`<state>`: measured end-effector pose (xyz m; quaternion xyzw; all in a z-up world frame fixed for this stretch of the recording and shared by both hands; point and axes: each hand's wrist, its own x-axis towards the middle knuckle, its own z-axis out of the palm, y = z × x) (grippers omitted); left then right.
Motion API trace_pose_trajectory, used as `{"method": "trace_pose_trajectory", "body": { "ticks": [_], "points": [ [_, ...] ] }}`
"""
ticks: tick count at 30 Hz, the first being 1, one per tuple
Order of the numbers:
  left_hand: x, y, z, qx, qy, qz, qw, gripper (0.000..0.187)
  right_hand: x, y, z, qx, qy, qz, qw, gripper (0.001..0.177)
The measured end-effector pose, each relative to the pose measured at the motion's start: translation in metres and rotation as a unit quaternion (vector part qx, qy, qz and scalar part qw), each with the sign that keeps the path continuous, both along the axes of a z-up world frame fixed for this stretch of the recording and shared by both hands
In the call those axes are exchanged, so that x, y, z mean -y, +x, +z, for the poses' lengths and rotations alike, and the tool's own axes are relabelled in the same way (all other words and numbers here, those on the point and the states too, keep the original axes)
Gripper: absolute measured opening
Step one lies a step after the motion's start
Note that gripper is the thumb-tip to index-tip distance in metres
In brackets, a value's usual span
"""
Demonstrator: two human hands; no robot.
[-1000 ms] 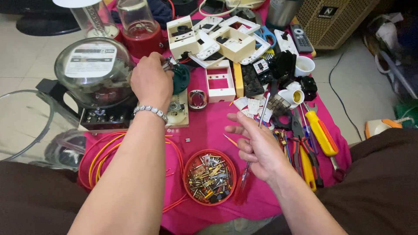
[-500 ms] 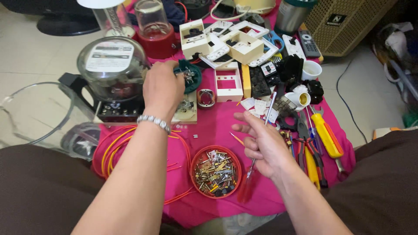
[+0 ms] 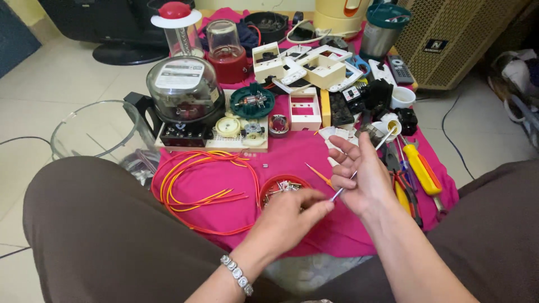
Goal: The person sits on the floor and handles various electronic components, including a motor, wires, and a circuit board. They use a screwdriver to work on a meter-like device and organize the parts on a pink cloth.
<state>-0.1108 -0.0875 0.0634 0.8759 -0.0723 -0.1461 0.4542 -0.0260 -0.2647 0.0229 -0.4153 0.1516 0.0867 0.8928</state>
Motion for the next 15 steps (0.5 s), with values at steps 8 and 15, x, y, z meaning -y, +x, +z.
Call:
{"method": "trace_pose_trajectory", "body": {
  "ticks": [8, 15],
  "points": [
    [0.007, -0.001, -0.043, 0.014, -0.089, 0.015, 0.996, 0.03, -0.02, -0.039, 0.022, 0.003, -0.252, 0.069, 0.965, 0.036],
    [0.001, 0.006, -0.037, 0.044, -0.087, 0.087, 0.991, 0.028, -0.035, -0.047, 0.015, -0.015, -0.359, 0.113, 0.926, 0.035]
  ]
}}
